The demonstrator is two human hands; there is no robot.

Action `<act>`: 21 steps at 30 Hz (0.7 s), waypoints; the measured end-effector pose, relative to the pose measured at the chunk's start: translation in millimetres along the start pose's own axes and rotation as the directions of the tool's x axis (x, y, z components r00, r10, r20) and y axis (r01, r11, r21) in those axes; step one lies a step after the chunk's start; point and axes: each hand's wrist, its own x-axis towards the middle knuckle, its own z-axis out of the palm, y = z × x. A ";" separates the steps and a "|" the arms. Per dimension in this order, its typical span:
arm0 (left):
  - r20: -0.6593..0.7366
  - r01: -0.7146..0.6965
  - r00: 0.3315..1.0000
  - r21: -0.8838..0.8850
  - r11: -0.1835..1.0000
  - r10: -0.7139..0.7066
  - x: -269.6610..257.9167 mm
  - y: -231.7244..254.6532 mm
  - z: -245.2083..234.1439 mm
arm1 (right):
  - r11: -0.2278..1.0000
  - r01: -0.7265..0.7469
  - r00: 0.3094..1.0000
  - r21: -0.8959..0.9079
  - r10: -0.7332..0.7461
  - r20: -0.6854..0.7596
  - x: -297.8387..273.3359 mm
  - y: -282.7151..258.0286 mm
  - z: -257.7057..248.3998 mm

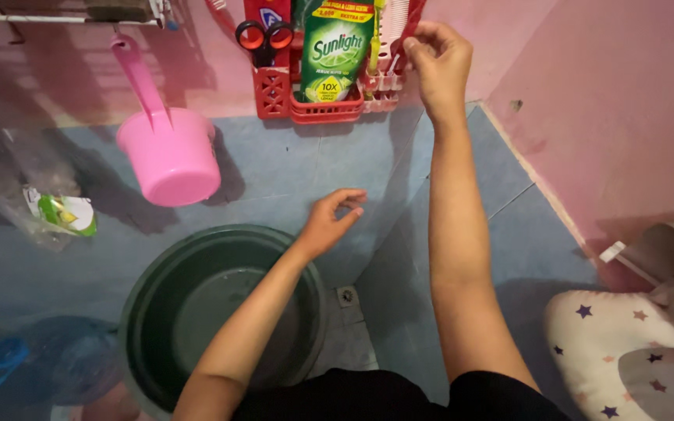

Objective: The person organizes various toiletries and bathroom items from a green basin onto a wall-mounted wire rack. They place shampoo sachets, a toothbrush, toothpaste, a comb, scissors, and a pink cup onto the rack or hooks, arranging them systematically.

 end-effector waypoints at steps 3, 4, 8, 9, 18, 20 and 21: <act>0.023 0.026 0.999 -0.004 1.000 -0.026 -0.4 -4.8 3.1 | 0.998 -0.057 0.998 -0.019 0.057 0.009 -1.5 4.5 0.7; 0.033 0.036 0.999 -0.017 0.999 -0.035 -0.5 -7.1 3.5 | 0.997 -0.077 0.997 -0.028 0.077 0.005 -1.9 6.3 0.5; 0.012 0.008 1.000 -0.012 1.000 -0.008 -0.8 -16.8 3.7 | 0.997 -0.070 0.998 -0.045 0.070 -0.008 -7.0 15.6 -0.3; 0.003 0.015 1.000 -0.009 1.000 -0.015 -0.6 -18.0 3.0 | 0.997 -0.064 0.998 -0.042 0.064 0.003 -7.2 16.6 -1.5; -0.023 0.049 0.999 0.003 0.999 -0.049 -3.5 -13.5 1.1 | 0.990 -0.014 1.000 -0.144 0.018 0.022 -16.0 24.9 -1.9; -0.025 0.049 0.999 0.011 0.999 -0.049 -3.9 -12.5 -0.5 | 0.988 -0.015 1.000 -0.157 0.018 0.019 -18.8 27.0 -0.5; -0.025 0.039 0.999 0.012 0.999 -0.039 -4.8 -12.8 -1.4 | 0.989 -0.009 1.000 -0.149 0.012 0.020 -19.9 27.3 0.0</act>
